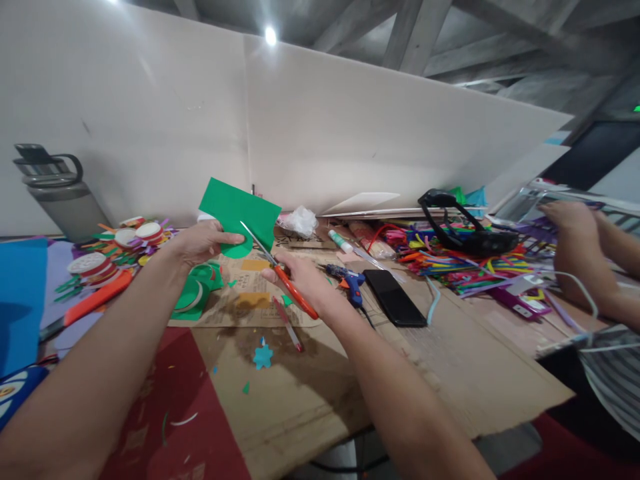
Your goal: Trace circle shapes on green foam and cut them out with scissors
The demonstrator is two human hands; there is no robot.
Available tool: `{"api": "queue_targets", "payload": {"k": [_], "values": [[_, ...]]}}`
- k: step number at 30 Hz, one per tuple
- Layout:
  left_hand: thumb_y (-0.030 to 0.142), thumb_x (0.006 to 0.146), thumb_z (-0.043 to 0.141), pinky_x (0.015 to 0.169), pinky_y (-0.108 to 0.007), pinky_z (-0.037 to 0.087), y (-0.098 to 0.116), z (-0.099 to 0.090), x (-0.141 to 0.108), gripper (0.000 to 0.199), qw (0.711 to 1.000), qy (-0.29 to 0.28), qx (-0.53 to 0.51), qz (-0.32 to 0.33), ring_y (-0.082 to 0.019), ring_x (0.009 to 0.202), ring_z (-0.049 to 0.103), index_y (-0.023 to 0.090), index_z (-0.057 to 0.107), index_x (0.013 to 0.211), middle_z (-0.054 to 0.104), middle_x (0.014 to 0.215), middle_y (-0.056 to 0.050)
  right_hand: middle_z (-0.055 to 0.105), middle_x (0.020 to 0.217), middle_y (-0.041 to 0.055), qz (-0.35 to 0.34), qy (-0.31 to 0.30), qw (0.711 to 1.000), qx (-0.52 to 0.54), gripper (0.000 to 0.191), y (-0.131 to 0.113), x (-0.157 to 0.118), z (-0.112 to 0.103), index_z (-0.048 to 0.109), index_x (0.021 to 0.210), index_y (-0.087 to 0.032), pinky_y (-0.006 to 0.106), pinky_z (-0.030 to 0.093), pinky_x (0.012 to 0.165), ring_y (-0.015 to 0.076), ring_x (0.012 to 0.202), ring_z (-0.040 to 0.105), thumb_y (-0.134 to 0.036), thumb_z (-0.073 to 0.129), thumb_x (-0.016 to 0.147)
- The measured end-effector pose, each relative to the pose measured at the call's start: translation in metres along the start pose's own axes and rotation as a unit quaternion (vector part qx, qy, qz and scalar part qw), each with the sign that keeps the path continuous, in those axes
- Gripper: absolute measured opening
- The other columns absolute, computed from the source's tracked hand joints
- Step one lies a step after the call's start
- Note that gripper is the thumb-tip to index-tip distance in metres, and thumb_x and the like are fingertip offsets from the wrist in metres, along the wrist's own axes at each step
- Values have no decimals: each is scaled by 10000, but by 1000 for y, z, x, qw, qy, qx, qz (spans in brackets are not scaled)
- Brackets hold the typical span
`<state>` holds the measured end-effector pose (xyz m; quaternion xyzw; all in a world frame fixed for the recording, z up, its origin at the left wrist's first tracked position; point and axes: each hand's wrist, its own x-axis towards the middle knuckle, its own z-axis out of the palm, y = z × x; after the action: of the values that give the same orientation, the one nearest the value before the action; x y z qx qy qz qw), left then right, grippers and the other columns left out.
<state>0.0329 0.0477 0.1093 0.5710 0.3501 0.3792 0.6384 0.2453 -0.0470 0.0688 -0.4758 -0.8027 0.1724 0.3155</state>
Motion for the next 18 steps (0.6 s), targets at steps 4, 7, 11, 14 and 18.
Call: {"api": "queue_targets", "payload": {"k": [4,7,11,14,18], "values": [[86,482,877,483,-224,421,-2,-4,3,345,1000,-6,11,-3,-108,450,520,153,542,429,505,393,15,508,749,-9,-9,-3,1000,9,319,2,1,0,525,846,-196,266,338,635,148,702,477,-493,449,934],[104,478,882,443,-221,381,-3,-6,4,395,1000,-2,16,-3,-94,415,478,164,498,408,486,378,25,487,736,-15,-16,-1,1000,13,335,5,1,0,519,830,-201,261,335,627,143,690,459,-511,447,933],[85,506,864,404,-219,334,-3,-5,4,435,999,24,31,-12,-65,349,393,169,453,392,413,332,50,495,745,-15,-15,-8,1000,22,348,6,-1,1,528,853,-202,262,348,627,143,682,452,-535,455,924],[98,529,852,407,-217,368,-4,-9,5,402,998,45,43,-20,-77,366,445,164,476,405,489,372,26,518,752,-14,2,-22,999,25,353,7,-1,-1,541,886,-201,267,367,625,144,676,462,-547,478,909],[182,518,871,514,-275,519,-8,-21,6,268,999,29,12,-37,-161,512,617,147,605,508,676,569,-63,579,794,5,2,-57,998,19,350,10,-4,-19,581,875,-203,278,406,642,157,713,522,-544,509,891]]}}
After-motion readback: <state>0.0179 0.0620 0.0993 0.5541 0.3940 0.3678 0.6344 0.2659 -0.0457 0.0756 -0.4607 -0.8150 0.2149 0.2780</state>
